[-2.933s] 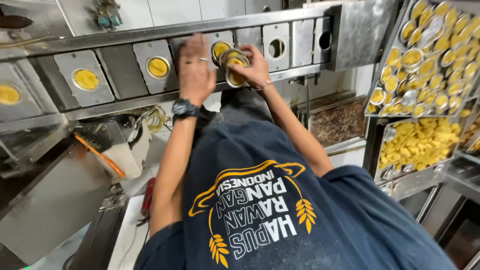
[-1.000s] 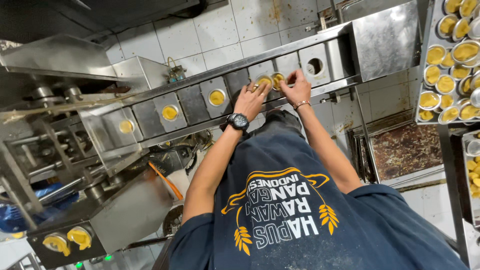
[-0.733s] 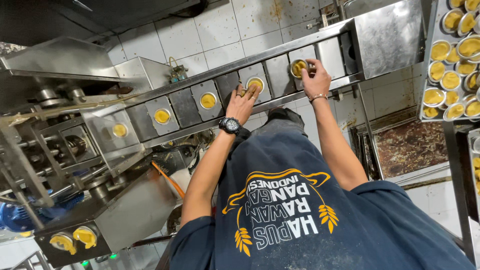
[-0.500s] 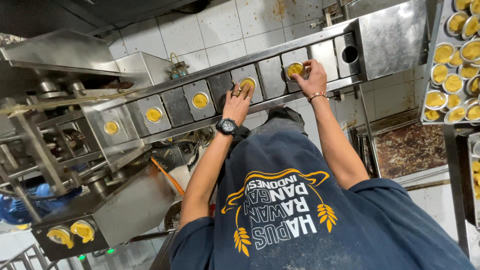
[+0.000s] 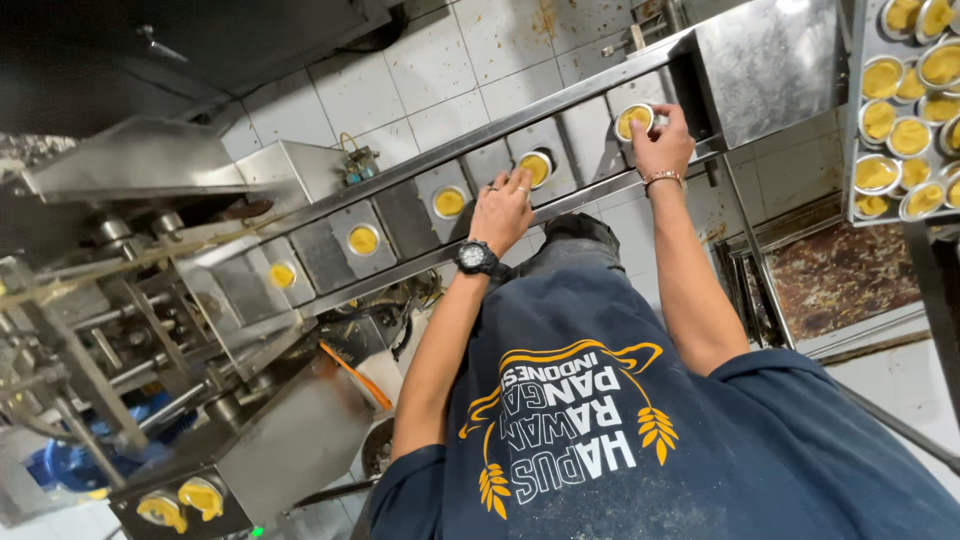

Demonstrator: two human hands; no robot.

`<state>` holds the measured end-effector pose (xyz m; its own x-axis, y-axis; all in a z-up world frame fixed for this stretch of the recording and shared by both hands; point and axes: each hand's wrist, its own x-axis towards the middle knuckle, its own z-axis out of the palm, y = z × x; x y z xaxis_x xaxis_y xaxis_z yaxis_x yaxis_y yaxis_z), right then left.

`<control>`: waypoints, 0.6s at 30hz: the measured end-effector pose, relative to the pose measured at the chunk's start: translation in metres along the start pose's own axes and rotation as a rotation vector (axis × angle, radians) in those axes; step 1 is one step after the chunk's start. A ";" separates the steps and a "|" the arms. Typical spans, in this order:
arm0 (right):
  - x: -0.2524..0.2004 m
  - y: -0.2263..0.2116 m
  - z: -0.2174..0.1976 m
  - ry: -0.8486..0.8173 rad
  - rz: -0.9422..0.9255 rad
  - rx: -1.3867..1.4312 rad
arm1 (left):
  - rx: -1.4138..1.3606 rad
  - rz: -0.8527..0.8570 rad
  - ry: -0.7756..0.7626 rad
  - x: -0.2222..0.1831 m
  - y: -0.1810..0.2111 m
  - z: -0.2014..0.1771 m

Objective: The person picks up individual tart tins containing yellow filling from a conveyor belt and places them onto metal trays, eventually lifting the filled trays and stacking them.

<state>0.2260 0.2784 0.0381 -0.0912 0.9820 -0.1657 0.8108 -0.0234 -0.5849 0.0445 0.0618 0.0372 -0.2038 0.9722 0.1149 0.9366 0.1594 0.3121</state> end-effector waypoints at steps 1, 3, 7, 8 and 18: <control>-0.002 0.002 -0.002 0.007 0.009 0.002 | -0.001 0.011 -0.003 0.001 0.002 0.003; -0.006 0.007 -0.008 -0.008 -0.325 -0.407 | 0.123 0.107 -0.102 0.004 0.006 0.010; -0.010 0.013 -0.002 -0.038 -0.469 -0.354 | 0.177 0.150 0.027 0.005 0.000 0.016; -0.012 0.016 0.002 -0.069 -0.464 -0.335 | 0.153 0.143 0.042 0.005 -0.002 0.017; 0.018 0.045 -0.015 -0.113 -0.460 0.026 | -0.132 -0.093 -0.161 -0.012 -0.005 -0.008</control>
<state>0.2695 0.2981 0.0202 -0.5014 0.8647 0.0309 0.6569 0.4036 -0.6369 0.0397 0.0480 0.0416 -0.2295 0.9709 -0.0688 0.8683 0.2361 0.4362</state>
